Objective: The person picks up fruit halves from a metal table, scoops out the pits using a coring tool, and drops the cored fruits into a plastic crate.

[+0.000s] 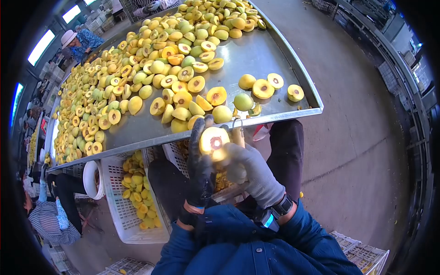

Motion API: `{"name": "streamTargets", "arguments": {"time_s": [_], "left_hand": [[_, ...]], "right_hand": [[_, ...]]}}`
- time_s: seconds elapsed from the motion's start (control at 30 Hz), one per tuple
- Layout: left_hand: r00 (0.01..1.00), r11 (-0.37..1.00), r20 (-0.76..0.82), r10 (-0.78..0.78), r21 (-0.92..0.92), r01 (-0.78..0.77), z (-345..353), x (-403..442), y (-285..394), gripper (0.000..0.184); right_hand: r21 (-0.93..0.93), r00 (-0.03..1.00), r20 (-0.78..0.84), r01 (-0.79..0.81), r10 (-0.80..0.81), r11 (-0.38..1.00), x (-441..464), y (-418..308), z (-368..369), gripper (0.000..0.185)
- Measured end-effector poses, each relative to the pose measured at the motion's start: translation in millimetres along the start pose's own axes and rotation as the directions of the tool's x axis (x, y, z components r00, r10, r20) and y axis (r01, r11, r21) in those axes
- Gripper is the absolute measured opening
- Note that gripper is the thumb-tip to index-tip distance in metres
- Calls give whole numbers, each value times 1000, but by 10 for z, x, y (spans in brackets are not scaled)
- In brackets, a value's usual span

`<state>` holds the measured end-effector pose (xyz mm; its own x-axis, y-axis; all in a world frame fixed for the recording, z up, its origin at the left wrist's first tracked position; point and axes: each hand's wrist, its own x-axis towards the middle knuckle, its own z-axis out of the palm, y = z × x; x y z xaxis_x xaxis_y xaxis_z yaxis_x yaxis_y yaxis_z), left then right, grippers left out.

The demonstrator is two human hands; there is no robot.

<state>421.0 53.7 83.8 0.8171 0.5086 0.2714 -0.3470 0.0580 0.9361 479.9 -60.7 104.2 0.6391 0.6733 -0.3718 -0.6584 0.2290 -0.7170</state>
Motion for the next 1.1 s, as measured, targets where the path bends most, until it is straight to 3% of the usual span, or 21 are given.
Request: {"name": "streamTargets", "arguments": {"time_s": [0.07, 0.17, 0.23, 0.27, 0.3, 0.43, 0.57, 0.67, 0.87, 1.0, 1.1], "left_hand": [[997, 994, -14, 77, -77, -78, 8, -8, -12, 75], [990, 998, -139, 28, -48, -35, -113, -47, -151, 67], [980, 942, -168, -104, -331, 43, -161, -38, -164, 63], [972, 881, -165, -169, -468, 73, -164, -18, -149, 62], [934, 902, -271, -234, -419, 104, -133, -21, -81, 64], [923, 895, -234, -306, -401, 196, -284, -146, 83, 64], [942, 892, -132, -310, -383, 240, -421, -305, 161, 64], [954, 897, -88, -288, -374, 236, -453, -323, 202, 64], [973, 907, -23, -229, -369, 205, -422, -267, 199, 65], [962, 863, -47, -269, -456, 219, -361, -236, 193, 67], [947, 816, -25, -319, -515, 261, -322, -202, 196, 66]], "right_hand": [[55, 998, 2, -58, 58, 997, -42, -24, 101, 18], [-32, 992, 22, -121, 122, 992, -77, -57, 139, 20], [-298, 999, -19, 19, -26, 954, -46, 68, 100, 22], [-426, 994, -24, 87, -108, 901, -23, 167, 48, 23], [-598, 976, -41, 148, -214, 788, 37, 340, -81, 28], [-737, 894, 97, 360, -438, 572, -53, 262, -50, 31], [-858, 807, 354, 482, -472, 180, -127, 187, 12, 26], [-869, 801, 437, 493, -410, 35, -200, 212, 59, 27], [-856, 758, 443, 516, -479, 24, -307, 267, 115, 22], [-849, 722, 446, 528, -529, 4, -349, 197, 141, 22], [-875, 752, 443, 482, -489, -51, -357, 220, 109, 24]]}}
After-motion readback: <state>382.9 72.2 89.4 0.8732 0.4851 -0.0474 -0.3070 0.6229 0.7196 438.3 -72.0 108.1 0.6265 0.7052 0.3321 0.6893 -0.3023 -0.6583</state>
